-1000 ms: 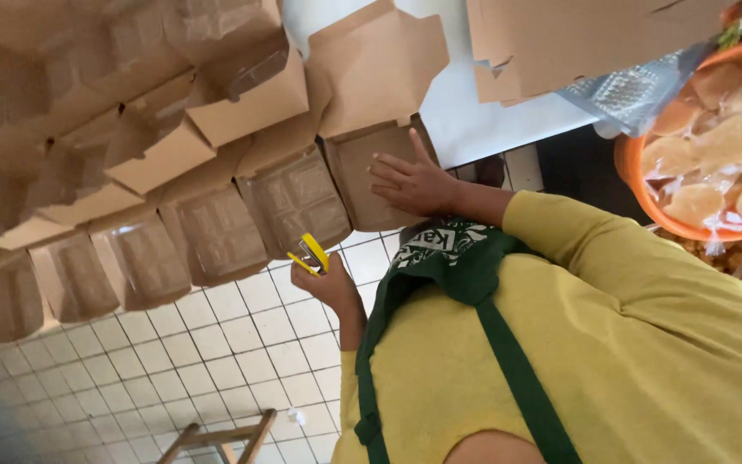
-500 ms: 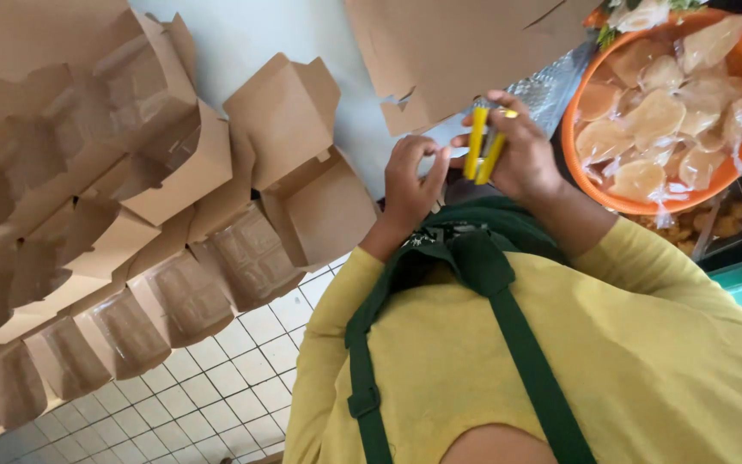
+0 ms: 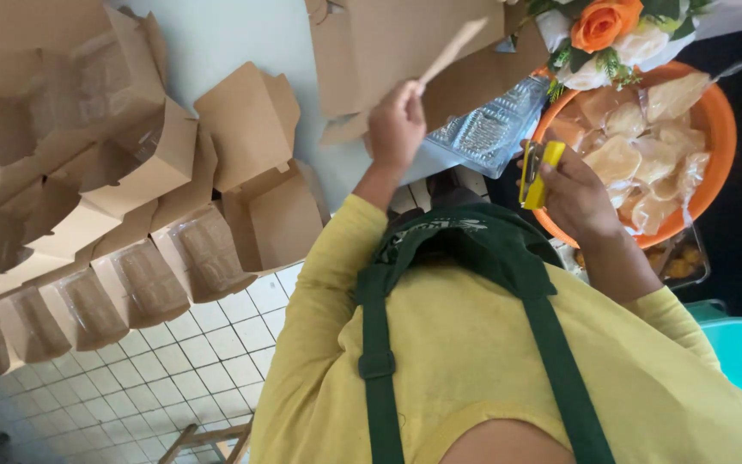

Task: The person folds flat cardboard sheets into small rectangular boxes and secures the seams with a yellow stapler. They repeatedly pick up a flat sheet, fold the sides, staple the corners, and place the finished box into a stack on the left.

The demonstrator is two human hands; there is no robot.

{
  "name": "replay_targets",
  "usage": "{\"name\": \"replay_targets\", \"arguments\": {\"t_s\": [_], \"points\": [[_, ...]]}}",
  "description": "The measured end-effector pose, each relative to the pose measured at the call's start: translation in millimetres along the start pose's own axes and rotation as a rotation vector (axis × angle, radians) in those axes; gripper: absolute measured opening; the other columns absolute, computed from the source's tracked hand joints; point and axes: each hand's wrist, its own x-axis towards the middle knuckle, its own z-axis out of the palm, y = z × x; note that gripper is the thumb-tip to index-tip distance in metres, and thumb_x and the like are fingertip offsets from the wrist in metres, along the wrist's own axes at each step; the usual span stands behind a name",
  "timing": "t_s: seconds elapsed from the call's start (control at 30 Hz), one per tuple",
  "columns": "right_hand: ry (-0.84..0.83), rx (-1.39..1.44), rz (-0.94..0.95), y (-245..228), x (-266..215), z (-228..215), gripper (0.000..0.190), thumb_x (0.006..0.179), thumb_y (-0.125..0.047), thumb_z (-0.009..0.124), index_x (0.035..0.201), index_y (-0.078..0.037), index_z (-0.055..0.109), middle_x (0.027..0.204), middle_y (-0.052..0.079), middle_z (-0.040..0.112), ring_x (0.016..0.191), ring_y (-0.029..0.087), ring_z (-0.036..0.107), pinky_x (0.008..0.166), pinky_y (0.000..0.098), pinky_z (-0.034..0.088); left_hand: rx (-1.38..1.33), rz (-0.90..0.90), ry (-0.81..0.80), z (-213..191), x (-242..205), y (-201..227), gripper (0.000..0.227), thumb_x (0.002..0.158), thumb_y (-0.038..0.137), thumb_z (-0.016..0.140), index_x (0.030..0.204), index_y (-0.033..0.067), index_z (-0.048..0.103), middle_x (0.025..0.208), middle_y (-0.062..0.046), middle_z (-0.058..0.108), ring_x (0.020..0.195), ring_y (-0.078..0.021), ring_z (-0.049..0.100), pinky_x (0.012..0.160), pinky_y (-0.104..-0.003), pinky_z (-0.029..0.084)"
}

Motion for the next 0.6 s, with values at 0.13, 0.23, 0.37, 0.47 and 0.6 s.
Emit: {"name": "replay_targets", "arguments": {"t_s": [0.13, 0.23, 0.37, 0.47, 0.6], "points": [[0.041, -0.354, -0.03, -4, 33, 4, 0.044, 0.113, -0.026, 0.057, 0.15, -0.002, 0.054, 0.117, 0.007, 0.061, 0.106, 0.019, 0.059, 0.091, 0.0384, 0.047, -0.301, -0.124, 0.322, -89, 9, -3, 0.016, 0.104, 0.018, 0.068, 0.109, 0.0036, 0.073, 0.088, -0.003, 0.074, 0.081, -0.0094, 0.066, 0.075, -0.03, 0.055], [-0.002, -0.628, -0.224, -14, 72, 29, 0.041, 0.112, -0.027, 0.06, 0.146, -0.004, 0.058, 0.12, 0.009, 0.064, 0.109, 0.021, 0.062, 0.09, 0.0385, 0.05, -0.384, -0.147, 0.429, -143, 0, -2, 0.019, 0.105, 0.019, 0.069, 0.108, 0.0008, 0.073, 0.084, 0.003, 0.062, 0.077, -0.0051, 0.051, 0.07, -0.026, 0.044], [-0.09, -1.615, -0.689, -8, 143, 51, 0.043, 0.099, -0.019, 0.075, 0.14, -0.007, 0.064, 0.136, 0.018, 0.065, 0.116, 0.035, 0.064, 0.096, 0.0464, 0.053, -0.627, -0.079, 0.585, -177, -10, -9, 0.018, 0.106, 0.018, 0.068, 0.106, 0.0001, 0.069, 0.093, 0.005, 0.061, 0.084, -0.0036, 0.052, 0.076, -0.021, 0.043], [-0.039, -1.938, -0.654, 15, 202, 20, 0.044, 0.092, -0.018, 0.079, 0.135, -0.016, 0.068, 0.138, 0.011, 0.064, 0.118, 0.034, 0.064, 0.099, 0.0503, 0.051, -0.75, -0.113, 0.654, -178, -18, -11, 0.016, 0.105, 0.015, 0.067, 0.11, 0.0001, 0.069, 0.095, 0.004, 0.061, 0.086, -0.0048, 0.052, 0.079, -0.022, 0.043], [0.028, -1.761, -1.127, -15, 184, 93, 0.062, 0.097, -0.02, 0.084, 0.149, -0.007, 0.055, 0.151, 0.013, 0.052, 0.141, 0.035, 0.053, 0.118, 0.0539, 0.043, -0.669, -0.169, 0.622, -180, -37, -27, 0.013, 0.105, 0.014, 0.067, 0.108, 0.0017, 0.068, 0.092, 0.006, 0.055, 0.082, -0.0036, 0.045, 0.072, -0.021, 0.038]]}}
